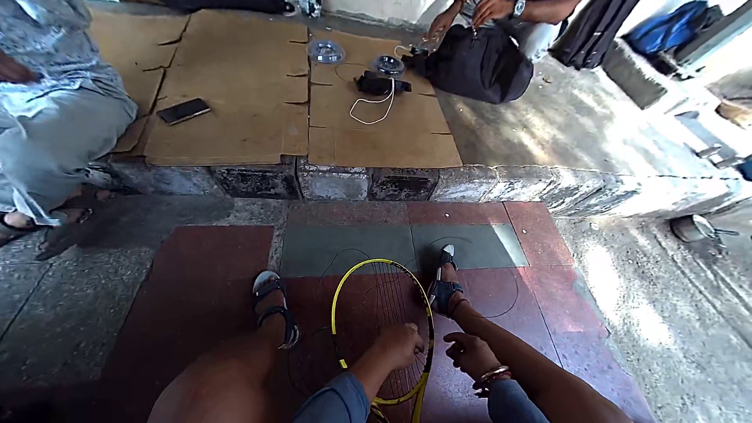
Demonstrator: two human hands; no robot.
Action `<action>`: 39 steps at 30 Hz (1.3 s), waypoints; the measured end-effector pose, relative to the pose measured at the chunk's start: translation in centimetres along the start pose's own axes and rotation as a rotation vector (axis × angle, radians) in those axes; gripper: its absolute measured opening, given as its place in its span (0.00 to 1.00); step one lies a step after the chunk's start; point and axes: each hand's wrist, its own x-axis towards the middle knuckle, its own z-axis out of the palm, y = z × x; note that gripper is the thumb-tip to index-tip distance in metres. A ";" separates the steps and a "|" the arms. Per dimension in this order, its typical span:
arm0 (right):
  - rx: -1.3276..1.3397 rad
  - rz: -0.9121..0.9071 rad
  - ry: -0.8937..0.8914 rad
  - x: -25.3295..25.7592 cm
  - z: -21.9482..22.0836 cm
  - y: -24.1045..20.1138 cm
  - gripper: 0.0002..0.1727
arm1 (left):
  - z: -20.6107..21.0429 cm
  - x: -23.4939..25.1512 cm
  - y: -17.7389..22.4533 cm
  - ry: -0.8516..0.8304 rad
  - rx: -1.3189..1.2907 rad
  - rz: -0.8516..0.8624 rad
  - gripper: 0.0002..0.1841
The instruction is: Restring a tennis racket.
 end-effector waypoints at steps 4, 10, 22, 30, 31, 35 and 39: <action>-0.069 0.073 -0.074 -0.2 -0.2 1.1 0.22 | 1.7 0.1 0.3 0.069 -0.027 -0.070 0.18; -0.179 0.041 -0.150 -0.2 1.0 0.3 0.25 | 1.7 0.5 0.2 0.092 -0.061 -0.138 0.18; -0.227 0.049 -0.186 0.4 1.2 0.4 0.26 | 1.8 1.1 1.2 0.057 -0.018 -0.165 0.17; 0.179 0.173 -0.050 1.4 3.9 0.6 0.11 | 2.1 2.2 3.0 0.066 -0.046 -0.235 0.13; 0.183 0.175 -0.032 1.5 3.9 0.8 0.11 | 1.9 2.4 2.9 0.052 -0.061 -0.227 0.13; -0.108 0.036 -0.032 1.9 4.2 1.6 0.18 | 1.5 1.7 3.4 0.108 -0.044 -0.227 0.18; -0.191 -0.090 0.079 -4.3 -2.3 0.2 0.17 | 2.7 -0.5 5.5 0.383 0.022 0.012 0.21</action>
